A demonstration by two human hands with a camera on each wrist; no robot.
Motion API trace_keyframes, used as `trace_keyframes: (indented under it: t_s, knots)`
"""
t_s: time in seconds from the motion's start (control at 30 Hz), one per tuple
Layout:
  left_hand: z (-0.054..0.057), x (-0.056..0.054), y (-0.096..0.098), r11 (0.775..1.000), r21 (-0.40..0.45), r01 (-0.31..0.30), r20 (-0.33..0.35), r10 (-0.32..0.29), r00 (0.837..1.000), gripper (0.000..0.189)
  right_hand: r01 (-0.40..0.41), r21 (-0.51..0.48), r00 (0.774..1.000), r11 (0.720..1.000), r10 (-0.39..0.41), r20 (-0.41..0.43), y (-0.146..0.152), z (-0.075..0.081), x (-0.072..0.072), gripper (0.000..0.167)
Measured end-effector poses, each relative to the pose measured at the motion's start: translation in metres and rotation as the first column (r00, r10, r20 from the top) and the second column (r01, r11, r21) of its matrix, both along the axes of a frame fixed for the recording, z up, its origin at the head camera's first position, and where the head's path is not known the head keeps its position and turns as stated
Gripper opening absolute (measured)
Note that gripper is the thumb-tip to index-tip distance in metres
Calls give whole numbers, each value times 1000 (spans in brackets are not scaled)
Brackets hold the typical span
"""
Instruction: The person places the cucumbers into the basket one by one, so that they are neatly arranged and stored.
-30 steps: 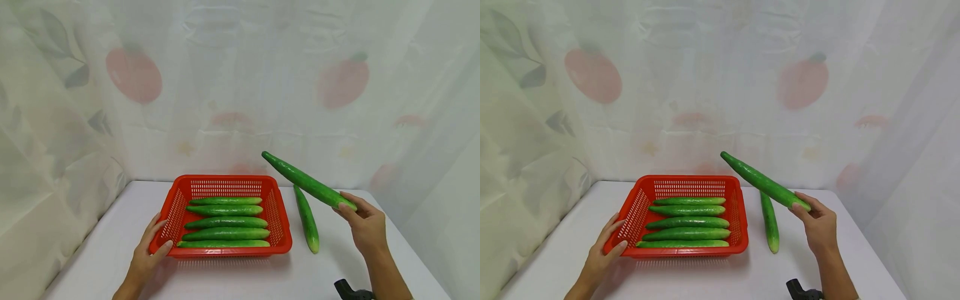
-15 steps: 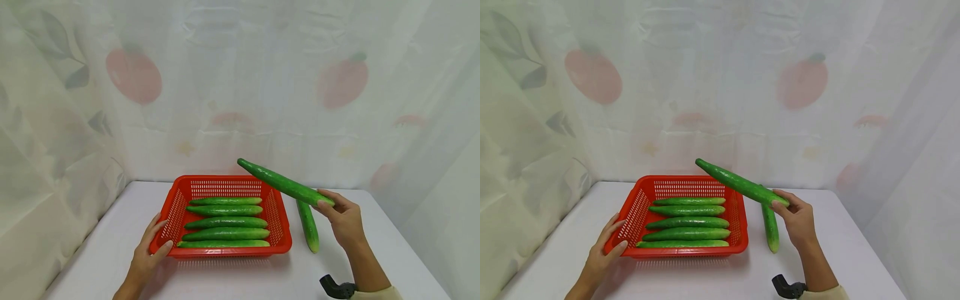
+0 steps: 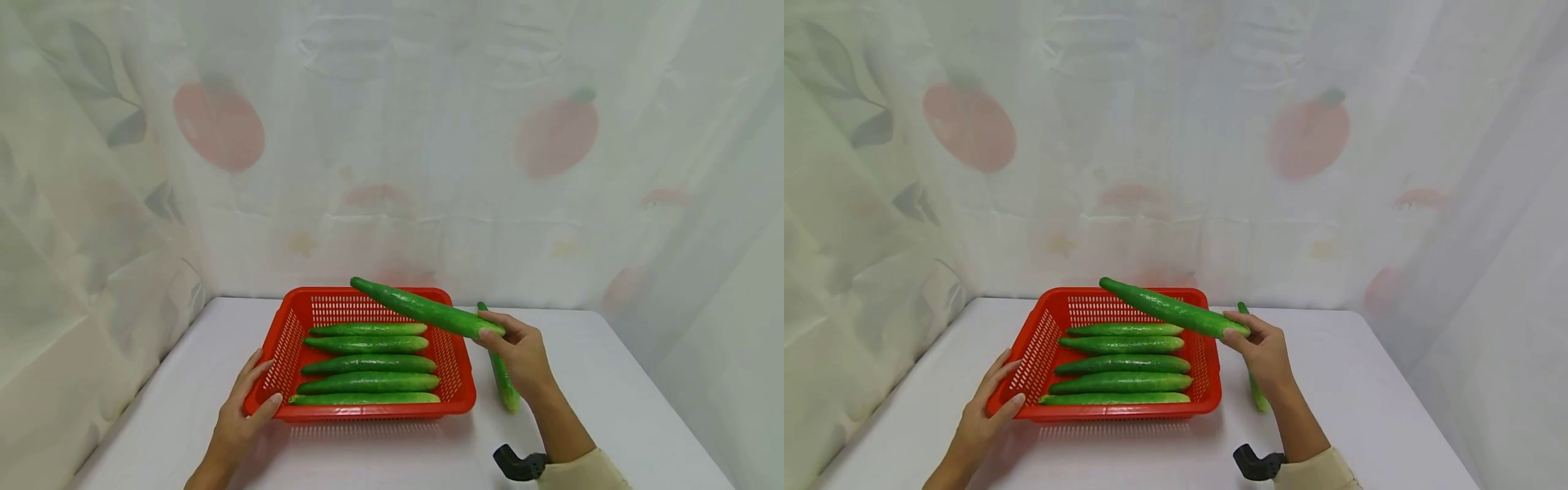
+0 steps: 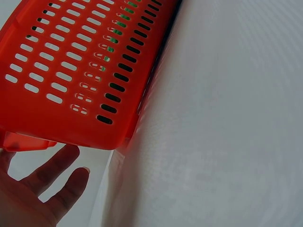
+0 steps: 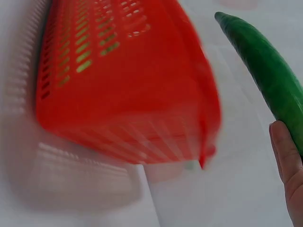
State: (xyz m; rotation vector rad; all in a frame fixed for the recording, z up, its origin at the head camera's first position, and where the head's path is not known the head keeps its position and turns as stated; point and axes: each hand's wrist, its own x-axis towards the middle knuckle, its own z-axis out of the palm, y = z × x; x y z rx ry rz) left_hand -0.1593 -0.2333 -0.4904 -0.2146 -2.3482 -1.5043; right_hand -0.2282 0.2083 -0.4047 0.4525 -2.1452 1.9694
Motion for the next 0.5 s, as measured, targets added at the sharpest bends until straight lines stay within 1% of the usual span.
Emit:
trace_keyframes:
  t_s: [0.07, 0.17, 0.37, 0.5]
  knots:
    - [0, 0, 0, 1000, 5, 1, 5, -1, 1000, 53, -27, -6, 999, 1000, 27, 22, -5, -3, -2, 39]
    - [0, 0, 1, 1000, 8, 1, 12, -2, 1000, 53, -41, -3, 998, 999, 41, 40, -12, -6, -4, 37]
    - [1, 0, 0, 1000, 3, -3, 2, 3, 1000, 53, -50, 57, 994, 997, 43, 104, -25, -9, -7, 37]
    - [1, 0, 0, 1000, 4, -4, 3, 4, 1000, 53, -81, 62, 991, 995, 74, 111, -31, -12, -9, 36]
